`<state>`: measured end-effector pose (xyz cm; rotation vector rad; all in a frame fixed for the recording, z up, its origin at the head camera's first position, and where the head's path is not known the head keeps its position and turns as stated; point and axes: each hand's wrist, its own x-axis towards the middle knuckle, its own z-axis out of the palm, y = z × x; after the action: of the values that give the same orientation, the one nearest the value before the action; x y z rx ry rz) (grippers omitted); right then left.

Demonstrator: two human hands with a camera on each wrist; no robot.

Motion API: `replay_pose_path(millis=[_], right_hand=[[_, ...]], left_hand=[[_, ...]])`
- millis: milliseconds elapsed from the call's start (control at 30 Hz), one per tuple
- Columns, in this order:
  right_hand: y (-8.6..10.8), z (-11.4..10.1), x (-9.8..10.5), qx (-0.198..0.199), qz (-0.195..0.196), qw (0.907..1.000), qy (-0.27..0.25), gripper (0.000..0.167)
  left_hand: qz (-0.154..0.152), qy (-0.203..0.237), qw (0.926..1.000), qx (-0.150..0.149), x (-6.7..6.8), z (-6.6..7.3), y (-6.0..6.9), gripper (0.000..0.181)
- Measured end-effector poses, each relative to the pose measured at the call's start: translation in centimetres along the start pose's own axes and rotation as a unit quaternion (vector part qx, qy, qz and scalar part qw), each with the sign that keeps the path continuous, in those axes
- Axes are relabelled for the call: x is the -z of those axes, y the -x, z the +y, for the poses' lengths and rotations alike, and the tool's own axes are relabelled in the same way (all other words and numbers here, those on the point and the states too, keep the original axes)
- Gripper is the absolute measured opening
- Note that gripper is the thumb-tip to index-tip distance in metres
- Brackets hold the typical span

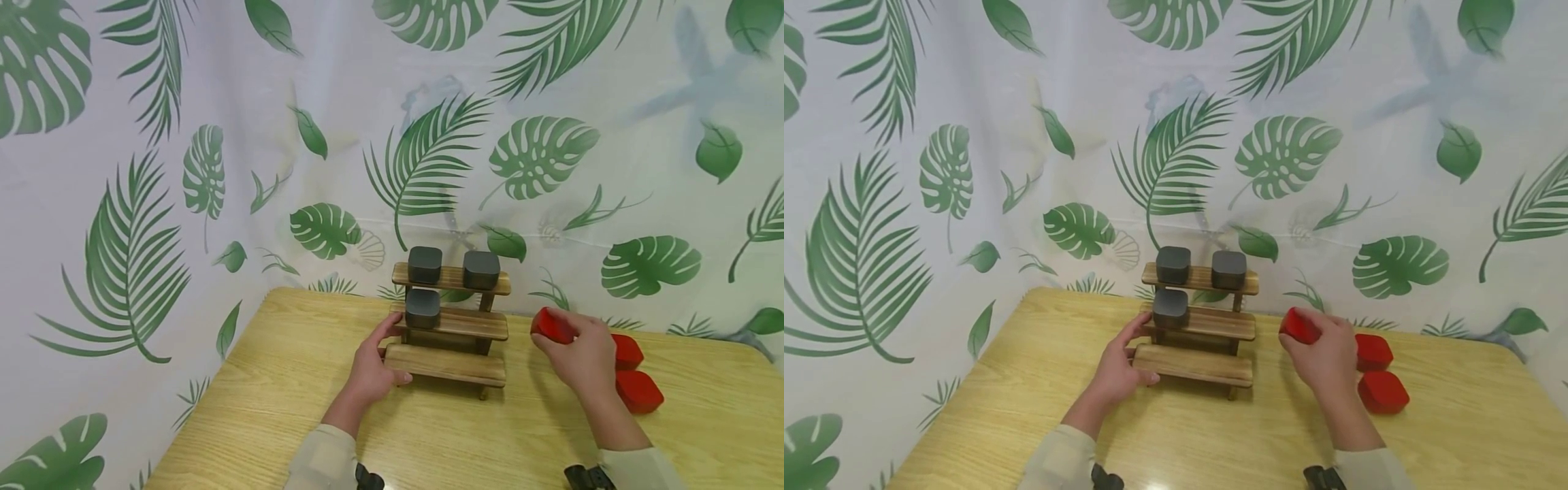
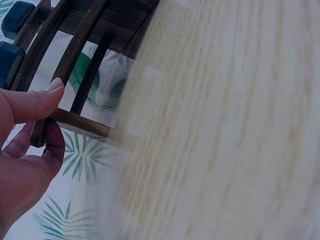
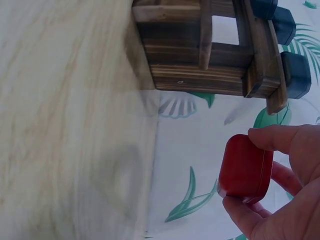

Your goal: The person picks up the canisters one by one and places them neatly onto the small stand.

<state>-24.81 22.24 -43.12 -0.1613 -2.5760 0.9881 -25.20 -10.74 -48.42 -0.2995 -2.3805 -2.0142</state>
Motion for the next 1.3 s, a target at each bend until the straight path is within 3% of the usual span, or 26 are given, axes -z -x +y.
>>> replay_pose_path(millis=[933, 1300], right_hand=[[1.1, -3.5, 0.4, 0.037, 0.005, 0.9987, -0.034, 0.052], [1.4, -4.3, -0.1, 0.040, -0.008, 0.9976, -0.056, 0.053]], left_hand=[[-0.004, 0.012, 0.9999, -0.005, 0.1, 0.4, 0.2, 0.111], [-0.002, 0.008, 0.9999, -0.008, 0.0, -0.2, -0.2, 0.112]])
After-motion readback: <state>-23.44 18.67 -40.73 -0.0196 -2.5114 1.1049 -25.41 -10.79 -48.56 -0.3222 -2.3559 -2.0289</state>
